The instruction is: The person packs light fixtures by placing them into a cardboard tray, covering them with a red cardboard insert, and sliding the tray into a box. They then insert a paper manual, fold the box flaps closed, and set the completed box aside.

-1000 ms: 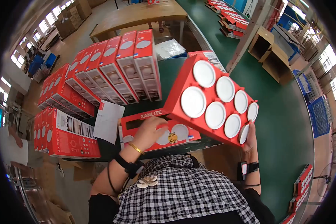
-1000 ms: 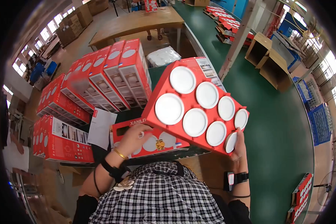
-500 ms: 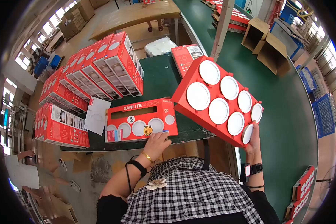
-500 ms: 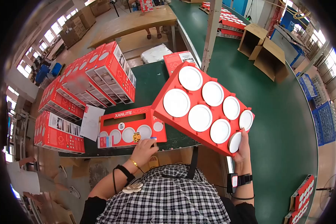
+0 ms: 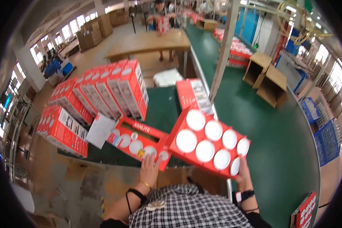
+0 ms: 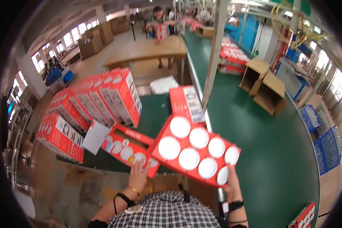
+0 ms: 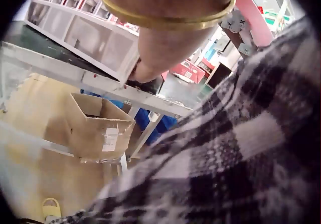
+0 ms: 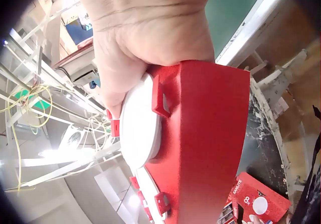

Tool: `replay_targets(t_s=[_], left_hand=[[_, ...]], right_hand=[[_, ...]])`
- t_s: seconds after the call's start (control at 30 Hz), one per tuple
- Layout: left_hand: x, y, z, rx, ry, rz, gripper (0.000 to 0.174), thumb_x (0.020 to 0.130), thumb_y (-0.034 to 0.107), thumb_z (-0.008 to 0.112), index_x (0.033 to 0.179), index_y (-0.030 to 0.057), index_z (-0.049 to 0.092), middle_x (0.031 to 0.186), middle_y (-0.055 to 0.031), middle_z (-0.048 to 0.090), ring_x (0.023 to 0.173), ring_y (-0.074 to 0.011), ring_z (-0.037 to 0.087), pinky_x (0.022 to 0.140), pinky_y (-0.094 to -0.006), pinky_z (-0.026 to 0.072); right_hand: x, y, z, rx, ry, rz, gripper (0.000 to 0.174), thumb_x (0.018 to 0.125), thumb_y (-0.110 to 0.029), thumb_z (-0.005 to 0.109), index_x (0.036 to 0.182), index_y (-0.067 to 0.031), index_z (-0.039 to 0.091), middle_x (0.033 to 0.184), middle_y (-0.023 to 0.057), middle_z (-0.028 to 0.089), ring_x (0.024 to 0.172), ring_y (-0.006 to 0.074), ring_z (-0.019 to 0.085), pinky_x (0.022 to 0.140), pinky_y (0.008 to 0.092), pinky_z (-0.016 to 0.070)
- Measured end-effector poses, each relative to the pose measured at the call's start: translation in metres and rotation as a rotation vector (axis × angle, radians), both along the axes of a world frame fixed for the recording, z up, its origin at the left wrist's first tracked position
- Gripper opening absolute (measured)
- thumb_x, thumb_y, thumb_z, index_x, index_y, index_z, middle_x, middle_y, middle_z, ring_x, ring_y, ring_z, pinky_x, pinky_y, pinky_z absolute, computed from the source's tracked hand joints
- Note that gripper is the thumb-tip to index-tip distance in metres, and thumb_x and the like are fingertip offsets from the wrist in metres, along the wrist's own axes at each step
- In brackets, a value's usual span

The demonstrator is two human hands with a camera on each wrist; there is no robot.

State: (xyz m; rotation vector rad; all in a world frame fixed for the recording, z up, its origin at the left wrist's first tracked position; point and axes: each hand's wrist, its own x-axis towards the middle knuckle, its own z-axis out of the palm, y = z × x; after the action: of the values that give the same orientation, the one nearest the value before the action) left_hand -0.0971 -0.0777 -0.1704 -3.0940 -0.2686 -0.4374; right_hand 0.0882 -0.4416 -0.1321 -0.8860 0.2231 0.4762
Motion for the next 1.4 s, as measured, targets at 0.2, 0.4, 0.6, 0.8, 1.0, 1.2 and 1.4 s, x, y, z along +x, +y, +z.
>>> replay_targets(t_s=[0.2,0.4,0.6,0.8,1.0,1.2,1.4], left_hand=[[0.008,0.006,-0.013,-0.200,-0.090,0.140,0.052,0.088,0.010,0.057,0.140,0.0137,0.051,0.132,-0.0099,0.053,0.123,-0.0318,0.048,0.104,-0.0456,0.0389],[0.003,0.013,0.005,-0.224,-0.182,0.175,0.056,0.075,0.005,0.069,0.130,0.0108,0.060,0.125,-0.0085,0.057,0.121,-0.0321,0.048,0.101,-0.0498,0.0372],[0.011,0.029,0.048,-0.567,-0.554,0.312,0.040,0.087,0.014,0.068,0.126,0.0073,0.065,0.124,-0.0069,0.060,0.118,-0.0309,0.049,0.102,-0.0442,0.0371],[0.005,0.029,0.064,-0.438,-0.423,0.245,0.035,0.089,0.016,0.068,0.122,0.0036,0.066,0.123,-0.0078,0.060,0.116,-0.0305,0.050,0.102,-0.0427,0.0389],[-0.005,0.023,0.048,-0.416,-0.293,0.186,0.043,0.083,0.012,0.072,0.126,0.0128,0.067,0.124,-0.0064,0.060,0.115,-0.0303,0.051,0.100,-0.0428,0.0399],[-0.007,0.023,0.053,-0.468,-0.285,0.174,0.042,0.083,0.013,0.072,0.125,0.0142,0.068,0.123,-0.0067,0.059,0.115,-0.0302,0.052,0.098,-0.0428,0.0410],[-0.010,0.022,0.053,-0.494,-0.241,0.159,0.046,0.081,0.011,0.072,0.127,0.0165,0.067,0.124,-0.0069,0.059,0.118,-0.0307,0.051,0.099,-0.0434,0.0406]], right_hand=[[-0.017,0.008,0.018,-0.074,0.165,0.005,0.035,0.105,-0.034,0.047,0.126,-0.0068,0.054,0.115,0.0094,0.066,0.104,0.0255,0.067,0.092,0.0447,0.0568],[-0.018,-0.014,-0.011,-0.137,0.201,0.029,0.028,0.104,-0.034,0.048,0.105,-0.0084,0.060,0.089,0.0060,0.068,0.079,0.0219,0.068,0.075,0.0402,0.0596],[-0.034,-0.017,0.002,-0.201,0.216,0.098,0.037,0.103,-0.035,0.048,0.123,-0.0053,0.055,0.102,0.0097,0.070,0.088,0.0235,0.070,0.079,0.0407,0.0601],[-0.038,-0.002,0.010,-0.229,0.254,0.191,0.032,0.101,-0.031,0.052,0.119,-0.0050,0.057,0.104,0.0101,0.070,0.093,0.0242,0.070,0.082,0.0428,0.0603],[-0.024,0.005,-0.016,-0.308,0.295,0.245,0.026,0.101,-0.031,0.055,0.098,-0.0065,0.063,0.092,0.0084,0.071,0.077,0.0210,0.071,0.066,0.0384,0.0624],[-0.010,0.011,-0.019,-0.295,0.278,0.365,0.042,0.103,-0.032,0.049,0.132,-0.0019,0.048,0.119,0.0151,0.066,0.101,0.0276,0.070,0.084,0.0450,0.0625],[-0.007,0.022,-0.010,-0.305,0.256,0.377,0.040,0.103,-0.033,0.050,0.128,-0.0023,0.052,0.117,0.0140,0.067,0.100,0.0273,0.070,0.083,0.0453,0.0623]])
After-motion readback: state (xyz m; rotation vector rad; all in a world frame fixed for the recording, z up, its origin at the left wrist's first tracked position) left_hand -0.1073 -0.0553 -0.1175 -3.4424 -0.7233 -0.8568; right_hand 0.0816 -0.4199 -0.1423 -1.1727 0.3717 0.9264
